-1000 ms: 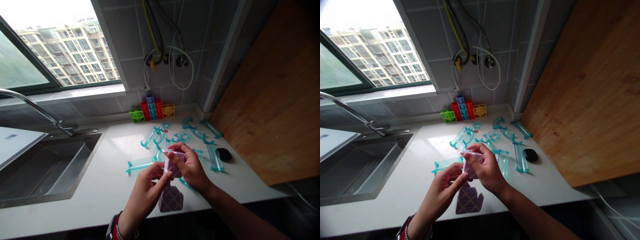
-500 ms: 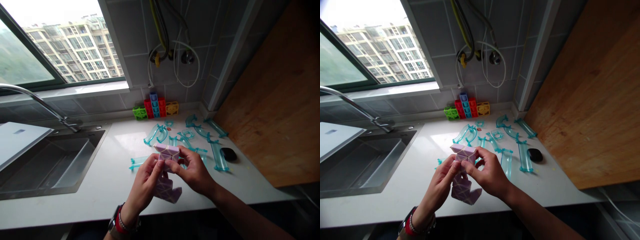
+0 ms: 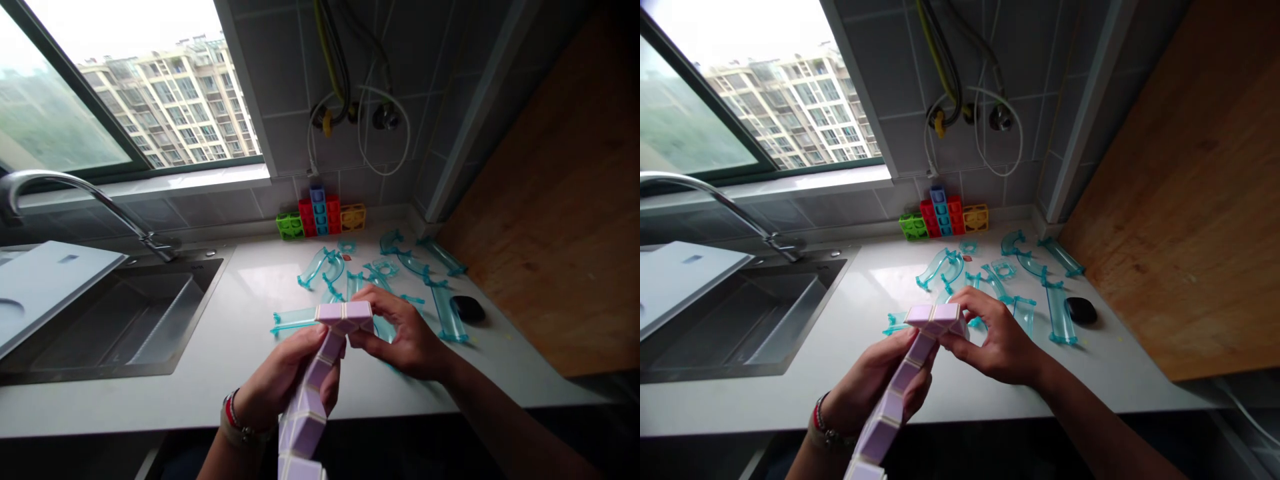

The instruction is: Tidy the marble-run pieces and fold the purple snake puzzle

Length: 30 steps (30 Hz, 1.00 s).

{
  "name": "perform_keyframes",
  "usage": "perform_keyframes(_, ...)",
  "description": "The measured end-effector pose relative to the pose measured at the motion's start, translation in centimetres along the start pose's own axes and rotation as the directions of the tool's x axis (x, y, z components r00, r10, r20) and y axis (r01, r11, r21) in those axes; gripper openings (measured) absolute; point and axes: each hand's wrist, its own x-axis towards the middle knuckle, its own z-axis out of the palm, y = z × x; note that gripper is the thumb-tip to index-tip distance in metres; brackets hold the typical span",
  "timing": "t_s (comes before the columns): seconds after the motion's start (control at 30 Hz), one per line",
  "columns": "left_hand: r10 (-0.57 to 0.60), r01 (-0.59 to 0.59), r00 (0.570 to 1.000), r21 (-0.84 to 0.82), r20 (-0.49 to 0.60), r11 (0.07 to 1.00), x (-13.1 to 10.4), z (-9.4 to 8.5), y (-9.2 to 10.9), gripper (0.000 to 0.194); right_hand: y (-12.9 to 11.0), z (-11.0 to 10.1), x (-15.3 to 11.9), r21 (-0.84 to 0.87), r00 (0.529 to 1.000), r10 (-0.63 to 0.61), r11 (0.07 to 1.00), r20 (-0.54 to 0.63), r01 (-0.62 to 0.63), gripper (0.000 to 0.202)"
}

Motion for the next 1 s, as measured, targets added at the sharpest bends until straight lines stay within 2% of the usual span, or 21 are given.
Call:
perform_keyframes(0.17,-0.033,0.087,0.980,-0.272,0.196,0.958,0.8,-0.4,-0.8,0.046,0.7,-1.0,0.0,0.187,0.995,0.050,0.980,0.088,-0.066,0.020)
perform_keyframes(0.27,-0.090,0.213,0.936,-0.342,0.342,0.915,1.3,-0.9,-1.1,0.043,1.0,-1.6,0.0,0.239,0.989,0.037,0.968,0.140,-0.070,0.012)
perform_keyframes(0.4,-0.141,0.393,0.816,-0.360,0.561,0.846,1.8,-1.1,-2.1,0.038,1.3,-2.6,-0.1,0.368,0.969,0.021,0.923,0.244,-0.113,0.015)
perform_keyframes(0.47,-0.104,0.464,0.736,-0.386,0.669,0.798,2.1,-0.4,-3.0,0.034,1.9,-2.6,-0.2,0.496,0.958,0.021,0.852,0.286,-0.167,0.022)
perform_keyframes(0.53,-0.032,0.493,0.686,-0.432,0.727,0.755,2.3,0.5,-3.8,0.032,2.7,-2.2,-0.3,0.625,0.958,0.041,0.750,0.284,-0.217,0.032)
perform_keyframes(0.57,0.002,0.485,0.686,-0.459,0.727,0.744,2.4,0.9,-4.1,0.031,3.0,-1.9,-0.3,0.673,0.964,0.064,0.705,0.256,-0.226,0.037)
perform_keyframes(0.6,0.020,0.463,0.707,-0.484,0.707,0.742,2.5,1.3,-4.3,0.031,3.3,-1.5,-0.3,0.705,0.972,0.095,0.674,0.215,-0.222,0.040)
perform_keyframes(0.7,-0.034,0.342,0.838,-0.475,0.545,0.811,2.7,1.9,-3.8,0.036,3.5,-0.6,-0.2,0.714,0.977,0.191,0.671,0.092,-0.198,0.035)
perform_keyframes(0.77,-0.073,0.229,0.919,-0.373,0.387,0.899,2.7,1.7,-2.9,0.043,3.1,-0.3,-0.1,0.688,0.969,0.235,0.692,0.071,-0.218,0.028)
perform_keyframes(0.8,-0.067,0.170,0.947,-0.312,0.316,0.935,2.7,1.5,-2.3,0.048,2.8,-0.3,-0.1,0.669,0.965,0.254,0.706,0.067,-0.233,0.026)
perform_keyframes(0.87,-0.022,0.074,0.974,-0.222,0.227,0.972,2.5,0.7,-1.1,0.058,2.2,-0.2,0.0,0.619,0.955,0.292,0.743,0.043,-0.255,0.025)
perform_keyframes(0.9,-0.006,0.050,0.976,-0.197,0.217,0.979,2.4,0.1,-0.5,0.063,1.9,-0.2,0.0,0.599,0.951,0.308,0.757,0.024,-0.261,0.026)
perform_keyframes(1.0,-0.009,0.059,0.959,-0.169,0.282,0.984,1.5,-2.2,1.4,0.074,1.1,-0.1,0.2,0.622,0.931,0.363,0.734,-0.020,-0.273,0.026)
